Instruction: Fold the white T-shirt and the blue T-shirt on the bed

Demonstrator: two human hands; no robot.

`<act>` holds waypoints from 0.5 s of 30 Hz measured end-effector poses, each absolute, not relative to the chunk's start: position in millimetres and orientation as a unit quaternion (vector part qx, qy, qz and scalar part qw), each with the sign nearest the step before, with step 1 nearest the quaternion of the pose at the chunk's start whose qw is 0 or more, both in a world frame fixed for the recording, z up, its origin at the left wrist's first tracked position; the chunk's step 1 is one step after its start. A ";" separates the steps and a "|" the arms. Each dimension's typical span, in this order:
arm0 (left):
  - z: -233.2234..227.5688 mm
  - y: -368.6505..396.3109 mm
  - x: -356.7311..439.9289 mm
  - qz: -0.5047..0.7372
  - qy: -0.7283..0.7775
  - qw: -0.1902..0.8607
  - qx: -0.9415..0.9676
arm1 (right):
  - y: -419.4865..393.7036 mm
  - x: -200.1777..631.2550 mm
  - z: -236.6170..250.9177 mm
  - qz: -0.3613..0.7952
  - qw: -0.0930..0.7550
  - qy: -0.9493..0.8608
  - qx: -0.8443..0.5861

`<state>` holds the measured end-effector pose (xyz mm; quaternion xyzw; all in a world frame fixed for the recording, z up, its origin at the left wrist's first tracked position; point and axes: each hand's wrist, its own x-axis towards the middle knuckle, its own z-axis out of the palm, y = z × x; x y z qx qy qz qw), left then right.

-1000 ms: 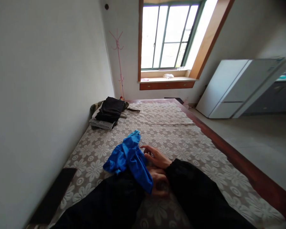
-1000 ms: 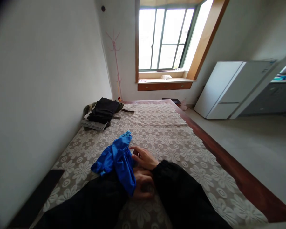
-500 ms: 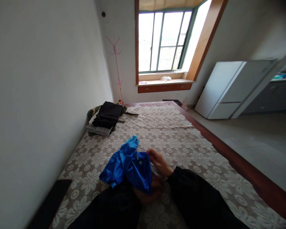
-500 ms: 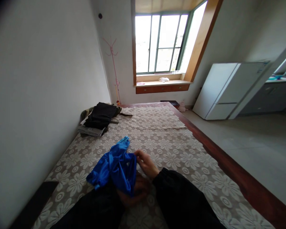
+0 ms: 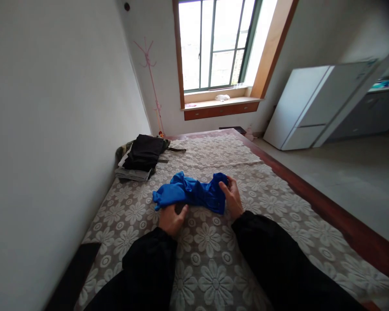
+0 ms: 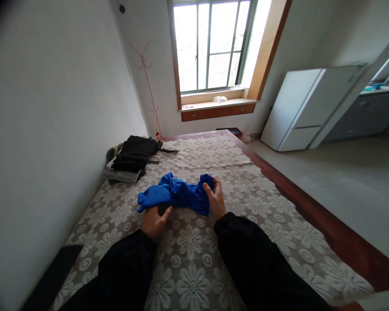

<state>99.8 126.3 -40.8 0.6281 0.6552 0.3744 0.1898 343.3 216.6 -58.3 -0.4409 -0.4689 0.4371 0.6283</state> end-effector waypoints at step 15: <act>-35.1 119.9 101.3 0.555 0.580 0.219 0.555 | 206.1 333.9 -62.0 0.395 0.536 -0.585 -0.463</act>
